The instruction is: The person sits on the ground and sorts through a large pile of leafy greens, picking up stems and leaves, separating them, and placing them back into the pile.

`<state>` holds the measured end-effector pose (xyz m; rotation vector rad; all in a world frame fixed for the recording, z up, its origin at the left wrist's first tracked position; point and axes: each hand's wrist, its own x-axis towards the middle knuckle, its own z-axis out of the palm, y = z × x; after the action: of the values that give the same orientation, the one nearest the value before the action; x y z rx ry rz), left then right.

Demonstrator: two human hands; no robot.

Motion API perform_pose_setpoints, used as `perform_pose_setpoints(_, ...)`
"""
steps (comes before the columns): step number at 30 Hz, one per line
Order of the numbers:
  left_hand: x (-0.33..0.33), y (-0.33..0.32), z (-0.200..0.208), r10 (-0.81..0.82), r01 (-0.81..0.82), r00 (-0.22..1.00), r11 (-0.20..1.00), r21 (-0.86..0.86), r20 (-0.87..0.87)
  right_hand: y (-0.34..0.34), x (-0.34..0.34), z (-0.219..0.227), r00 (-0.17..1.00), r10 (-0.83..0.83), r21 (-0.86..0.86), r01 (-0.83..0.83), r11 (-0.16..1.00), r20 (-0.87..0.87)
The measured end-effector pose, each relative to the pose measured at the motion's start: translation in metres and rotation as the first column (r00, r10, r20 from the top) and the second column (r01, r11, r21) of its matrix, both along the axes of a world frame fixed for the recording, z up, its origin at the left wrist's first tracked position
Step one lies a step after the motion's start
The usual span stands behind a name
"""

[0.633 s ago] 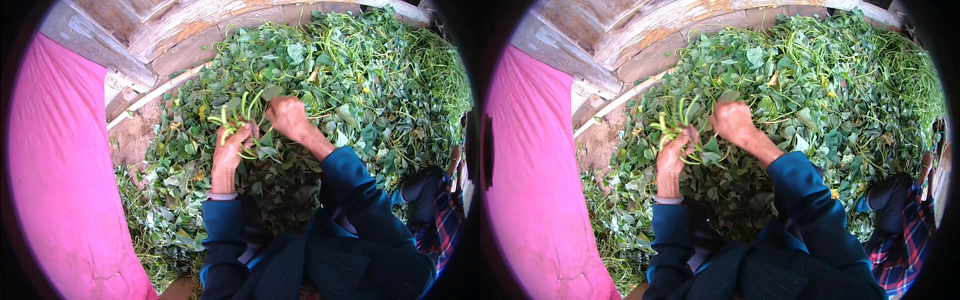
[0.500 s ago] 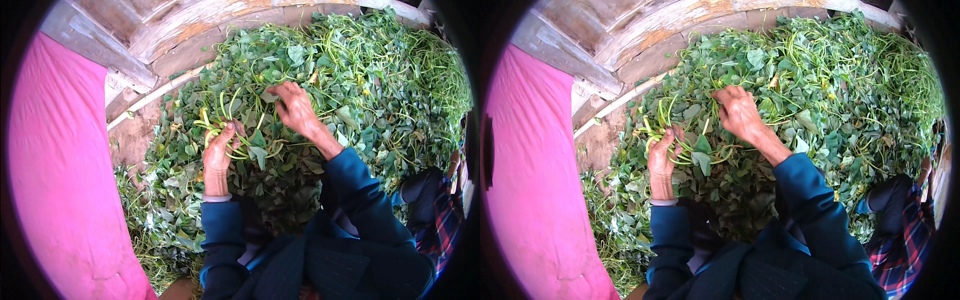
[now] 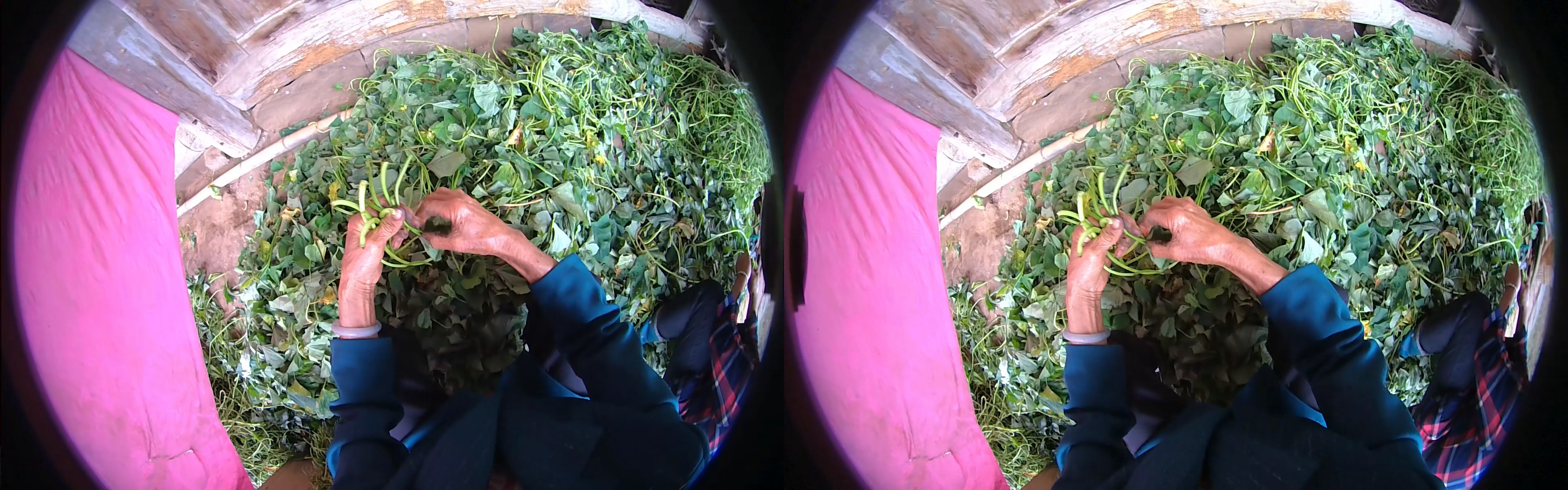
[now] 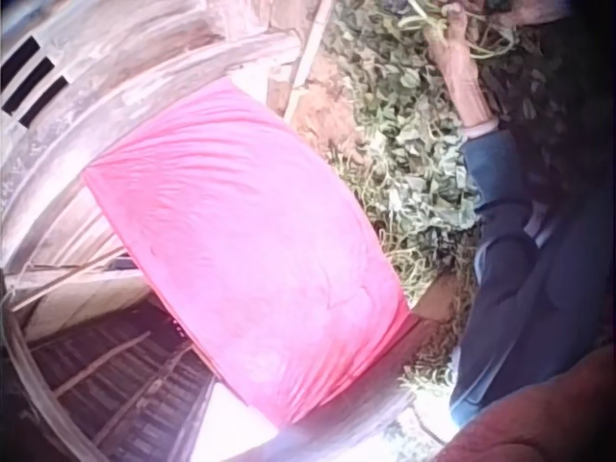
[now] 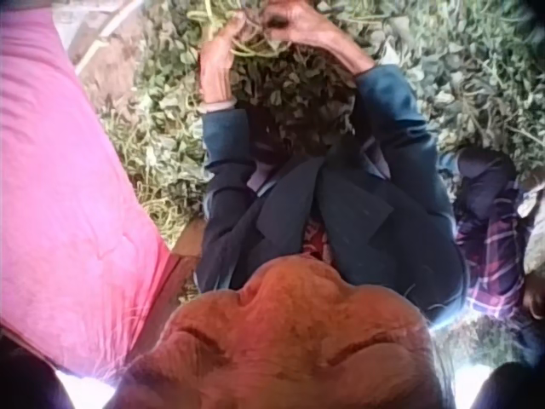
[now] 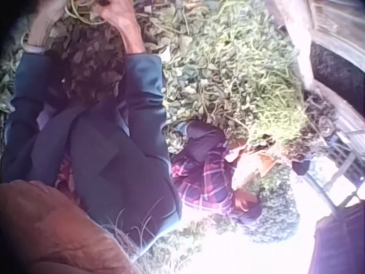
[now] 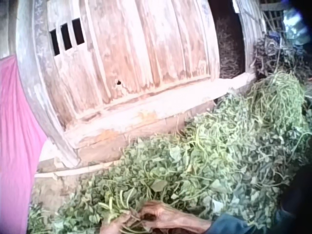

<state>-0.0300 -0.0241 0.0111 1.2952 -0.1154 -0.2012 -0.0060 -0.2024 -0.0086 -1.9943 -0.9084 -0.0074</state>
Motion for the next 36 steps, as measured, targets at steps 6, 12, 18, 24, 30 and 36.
perform_pose_setpoints(6, 0.001, 0.010, -0.003, -0.064, 0.039, 0.992, 0.975, -0.217, -0.108, 0.000, -0.002, -0.002, 0.883, 0.174, 0.195, -0.096, 0.976, -0.435)
perform_pose_setpoints(12, -0.002, 0.014, 0.001, -0.036, 0.025, 0.996, 0.990, -0.138, -0.080, -0.003, 0.005, -0.003, 0.874, 0.233, 0.263, -0.127, 0.956, -0.427)
perform_pose_setpoints(18, -0.003, 0.018, -0.002, -0.080, 0.085, 0.991, 0.995, 0.045, -0.109, -0.008, 0.003, 0.003, 0.861, 0.212, 0.125, -0.174, 0.977, -0.462)
perform_pose_setpoints(24, -0.004, 0.017, 0.005, 0.021, -0.029, 0.995, 0.996, -0.082, -0.095, -0.006, 0.000, 0.010, 0.785, 0.248, 0.162, -0.189, 0.969, -0.568)
perform_pose_setpoints(30, -0.001, 0.006, 0.002, 0.086, -0.086, 0.996, 0.996, 0.033, 0.001, -0.004, -0.001, 0.000, 0.948, 0.046, -0.022, -0.056, 0.998, -0.316)
perform_pose_setpoints(36, -0.001, -0.002, -0.013, 0.121, -0.141, 0.986, 0.973, 0.181, 0.117, 0.009, -0.006, -0.012, 0.969, -0.149, -0.199, 0.188, 0.962, 0.195)
